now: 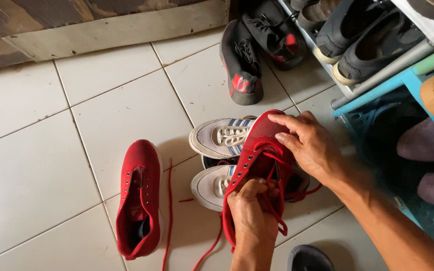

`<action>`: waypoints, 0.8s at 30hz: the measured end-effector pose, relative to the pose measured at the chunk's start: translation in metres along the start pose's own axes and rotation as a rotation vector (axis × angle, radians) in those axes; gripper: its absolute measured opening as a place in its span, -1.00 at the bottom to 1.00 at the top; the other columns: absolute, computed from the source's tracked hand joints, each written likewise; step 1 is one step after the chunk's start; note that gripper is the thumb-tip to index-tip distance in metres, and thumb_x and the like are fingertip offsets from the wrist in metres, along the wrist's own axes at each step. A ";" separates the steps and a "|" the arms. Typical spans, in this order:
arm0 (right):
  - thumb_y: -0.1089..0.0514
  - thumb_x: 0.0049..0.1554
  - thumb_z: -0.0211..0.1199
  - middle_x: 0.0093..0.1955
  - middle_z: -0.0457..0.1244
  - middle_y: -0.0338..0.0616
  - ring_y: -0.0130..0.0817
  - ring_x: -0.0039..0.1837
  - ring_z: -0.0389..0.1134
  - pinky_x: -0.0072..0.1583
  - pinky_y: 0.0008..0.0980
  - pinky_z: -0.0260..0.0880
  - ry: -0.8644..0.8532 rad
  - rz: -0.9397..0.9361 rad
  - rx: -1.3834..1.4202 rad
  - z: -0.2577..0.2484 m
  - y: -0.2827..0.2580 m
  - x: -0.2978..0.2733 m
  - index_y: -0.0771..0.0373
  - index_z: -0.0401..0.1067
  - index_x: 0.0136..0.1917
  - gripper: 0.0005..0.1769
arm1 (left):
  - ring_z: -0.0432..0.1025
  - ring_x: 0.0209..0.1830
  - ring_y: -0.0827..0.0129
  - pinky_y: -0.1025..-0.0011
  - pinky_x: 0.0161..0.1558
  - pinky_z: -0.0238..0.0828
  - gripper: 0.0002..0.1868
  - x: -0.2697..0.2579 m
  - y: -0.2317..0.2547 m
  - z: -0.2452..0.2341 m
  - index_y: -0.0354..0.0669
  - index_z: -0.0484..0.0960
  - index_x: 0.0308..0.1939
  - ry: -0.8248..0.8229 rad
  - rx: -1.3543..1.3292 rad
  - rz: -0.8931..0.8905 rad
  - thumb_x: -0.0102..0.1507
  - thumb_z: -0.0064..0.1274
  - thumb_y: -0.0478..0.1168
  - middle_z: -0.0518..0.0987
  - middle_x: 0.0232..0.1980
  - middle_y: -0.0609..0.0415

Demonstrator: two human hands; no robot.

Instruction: The person removes the red laces from a red sneaker and then re-laces it by threading the laces through the eyelets and tying a knot. The activity is performed by hand on a tiled floor near a shoe rack.

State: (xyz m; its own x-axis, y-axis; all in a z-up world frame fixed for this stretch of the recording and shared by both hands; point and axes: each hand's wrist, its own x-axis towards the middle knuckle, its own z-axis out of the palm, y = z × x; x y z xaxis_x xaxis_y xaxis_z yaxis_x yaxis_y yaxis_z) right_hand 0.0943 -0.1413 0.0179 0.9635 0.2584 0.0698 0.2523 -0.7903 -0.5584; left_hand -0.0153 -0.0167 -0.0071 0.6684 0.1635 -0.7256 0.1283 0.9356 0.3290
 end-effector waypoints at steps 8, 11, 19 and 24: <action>0.16 0.13 0.33 -0.18 0.23 -0.03 -0.20 -0.16 0.28 -0.07 -0.24 0.35 -0.006 0.048 0.136 0.016 0.012 0.008 -0.01 0.49 0.31 -0.55 | 0.31 -0.46 0.25 0.34 -0.27 0.35 -0.64 -0.001 0.010 0.000 -0.45 0.53 -0.14 -0.172 -0.250 -0.122 -0.01 -0.14 -0.45 0.39 -0.52 0.05; 0.17 0.12 0.34 -0.14 0.25 -0.05 -0.23 -0.12 0.31 -0.04 -0.25 0.36 0.013 0.016 0.121 0.020 0.014 0.007 0.02 0.49 0.30 -0.55 | 0.28 -0.48 0.27 0.36 -0.28 0.32 -0.43 -0.004 0.017 0.000 -0.46 0.54 0.09 -0.212 -0.244 -0.130 -0.03 -0.15 -0.45 0.36 -0.52 0.09; 0.15 0.11 0.37 -0.17 0.26 -0.08 -0.28 -0.15 0.30 -0.06 -0.29 0.36 -0.003 0.045 0.125 0.021 0.021 0.009 0.03 0.49 0.31 -0.52 | 0.29 -0.48 0.29 0.36 -0.31 0.31 -0.46 -0.006 0.029 0.009 -0.44 0.56 0.09 -0.166 -0.158 -0.213 0.03 -0.19 -0.41 0.39 -0.53 0.07; 0.20 0.13 0.26 -0.17 0.27 -0.23 -0.48 -0.36 0.13 -0.34 -0.41 0.15 -0.101 0.347 0.574 -0.025 0.035 -0.004 0.16 0.40 0.35 -0.51 | 0.43 -0.41 0.27 0.38 -0.28 0.42 -0.65 -0.021 0.041 0.007 -0.58 0.58 -0.09 -0.209 0.291 -0.119 0.17 -0.08 -0.30 0.58 -0.39 -0.02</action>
State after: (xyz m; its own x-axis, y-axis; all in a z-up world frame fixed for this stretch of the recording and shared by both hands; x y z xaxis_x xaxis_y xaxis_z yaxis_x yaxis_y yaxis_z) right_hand 0.1017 -0.1837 0.0184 0.9601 0.1156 -0.2547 -0.1842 -0.4237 -0.8869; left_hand -0.0188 0.0158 0.0264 0.7675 -0.0363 -0.6400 0.3966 0.8113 0.4296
